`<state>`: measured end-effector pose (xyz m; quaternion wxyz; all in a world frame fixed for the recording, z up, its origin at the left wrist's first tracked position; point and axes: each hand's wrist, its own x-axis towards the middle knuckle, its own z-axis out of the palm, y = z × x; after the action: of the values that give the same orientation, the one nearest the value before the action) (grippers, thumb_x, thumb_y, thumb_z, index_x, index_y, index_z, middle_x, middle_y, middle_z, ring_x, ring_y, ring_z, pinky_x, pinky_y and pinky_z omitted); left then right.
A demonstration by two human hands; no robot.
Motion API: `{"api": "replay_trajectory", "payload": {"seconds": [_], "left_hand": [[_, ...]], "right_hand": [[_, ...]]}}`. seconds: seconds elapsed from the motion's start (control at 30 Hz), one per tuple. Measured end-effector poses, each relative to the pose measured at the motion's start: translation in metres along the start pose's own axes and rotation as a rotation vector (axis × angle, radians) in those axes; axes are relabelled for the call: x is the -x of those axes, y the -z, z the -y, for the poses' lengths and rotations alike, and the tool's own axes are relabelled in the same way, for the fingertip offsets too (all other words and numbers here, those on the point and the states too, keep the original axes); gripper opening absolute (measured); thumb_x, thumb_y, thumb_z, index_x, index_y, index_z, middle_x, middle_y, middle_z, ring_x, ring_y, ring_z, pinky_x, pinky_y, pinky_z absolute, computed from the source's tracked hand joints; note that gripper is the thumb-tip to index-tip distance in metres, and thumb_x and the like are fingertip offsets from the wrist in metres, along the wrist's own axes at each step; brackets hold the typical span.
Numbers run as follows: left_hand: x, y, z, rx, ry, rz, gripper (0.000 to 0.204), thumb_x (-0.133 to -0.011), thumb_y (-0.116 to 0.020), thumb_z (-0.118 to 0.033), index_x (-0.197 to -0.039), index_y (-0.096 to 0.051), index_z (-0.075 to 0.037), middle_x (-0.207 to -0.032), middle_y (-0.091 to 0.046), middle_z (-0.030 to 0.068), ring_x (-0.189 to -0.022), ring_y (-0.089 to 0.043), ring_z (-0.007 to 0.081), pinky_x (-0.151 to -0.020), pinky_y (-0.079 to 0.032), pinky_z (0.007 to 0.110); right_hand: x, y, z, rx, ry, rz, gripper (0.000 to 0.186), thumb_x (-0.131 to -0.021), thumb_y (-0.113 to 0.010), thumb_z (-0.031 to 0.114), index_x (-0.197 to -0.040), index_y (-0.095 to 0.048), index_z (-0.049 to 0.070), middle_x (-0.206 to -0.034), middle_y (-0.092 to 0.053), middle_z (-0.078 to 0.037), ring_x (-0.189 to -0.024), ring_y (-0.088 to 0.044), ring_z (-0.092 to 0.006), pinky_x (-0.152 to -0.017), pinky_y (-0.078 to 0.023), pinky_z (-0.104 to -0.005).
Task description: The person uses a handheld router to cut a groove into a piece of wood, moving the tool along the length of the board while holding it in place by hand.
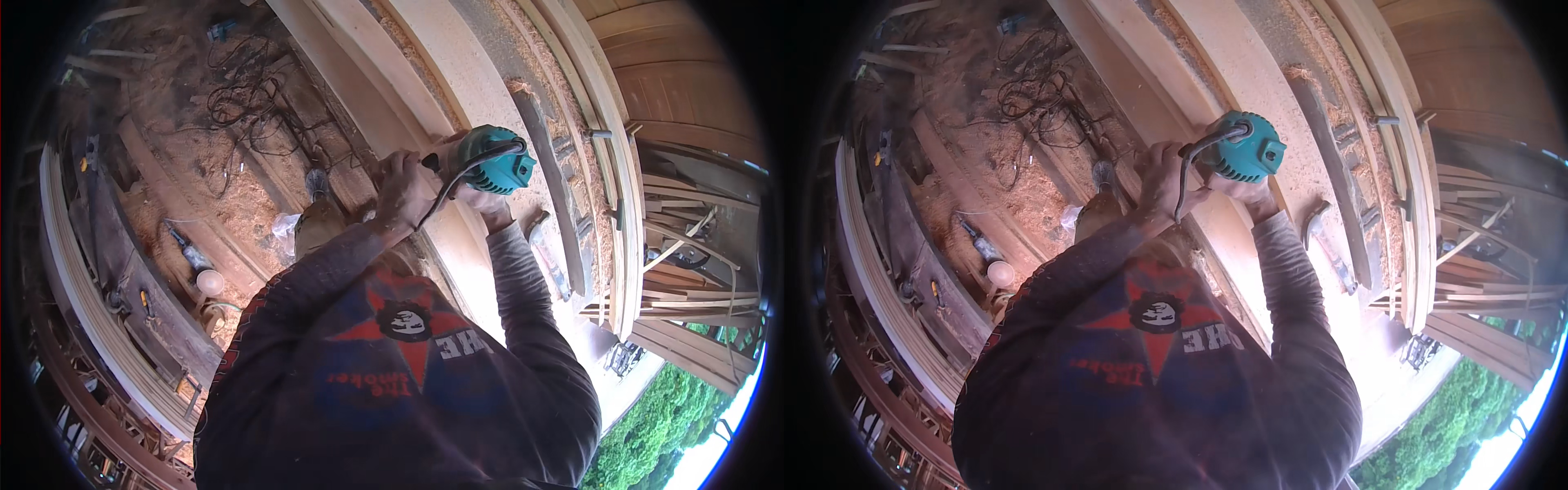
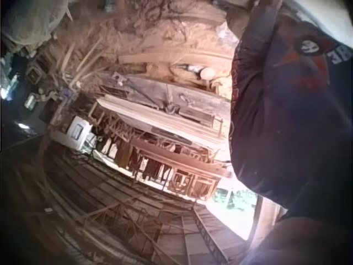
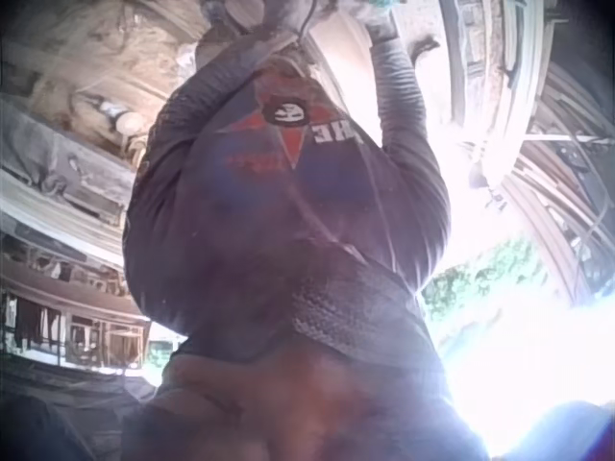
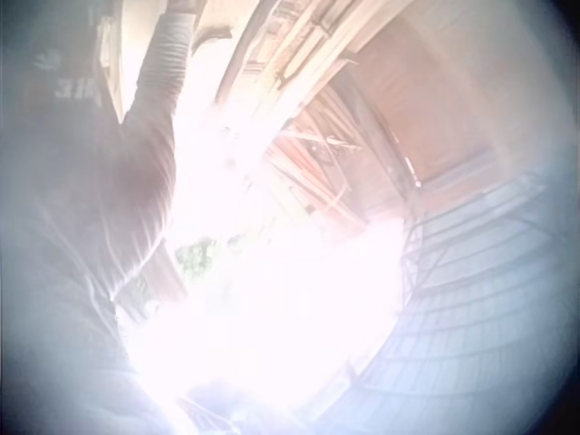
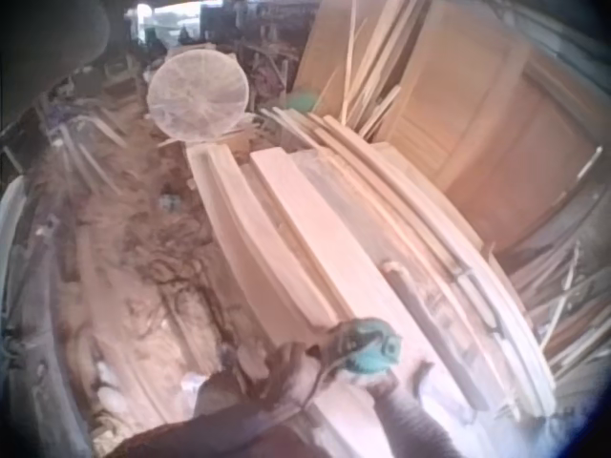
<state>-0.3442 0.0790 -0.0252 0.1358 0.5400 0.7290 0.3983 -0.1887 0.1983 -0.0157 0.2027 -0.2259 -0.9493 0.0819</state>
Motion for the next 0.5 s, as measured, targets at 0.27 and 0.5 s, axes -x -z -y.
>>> {"api": "replay_trajectory", "payload": {"seconds": [0.27, 0.5], "left_hand": [[0.038, -0.009, -0.034, 0.035, -0.141, 0.107, 0.096, -0.058, -0.094, -0.047, -0.129, -0.052, 0.003, -0.125, -0.052, 0.0166, -0.120, -0.048, 0.0318, -0.104, -0.031, 0.050], [0.063, -0.026, -0.057, 0.024, -0.211, 0.226, 0.098, -0.057, -0.094, -0.048, -0.129, -0.051, 0.003, -0.125, -0.050, 0.0156, -0.122, -0.048, 0.0306, -0.105, -0.029, 0.050]], "right_hand": [[0.056, 0.044, 0.027, -0.580, -0.488, 0.026, 0.040, -0.093, -0.068, 0.018, -0.128, -0.058, 0.001, -0.127, -0.063, -0.014, -0.114, -0.064, -0.0271, -0.106, -0.053, -0.0408], [0.101, 0.071, 0.045, -1.022, -0.687, -0.225, 0.070, -0.070, -0.092, 0.012, -0.130, -0.056, 0.004, -0.124, -0.064, -0.009, -0.111, -0.063, -0.0183, -0.100, -0.052, -0.0356]]}}
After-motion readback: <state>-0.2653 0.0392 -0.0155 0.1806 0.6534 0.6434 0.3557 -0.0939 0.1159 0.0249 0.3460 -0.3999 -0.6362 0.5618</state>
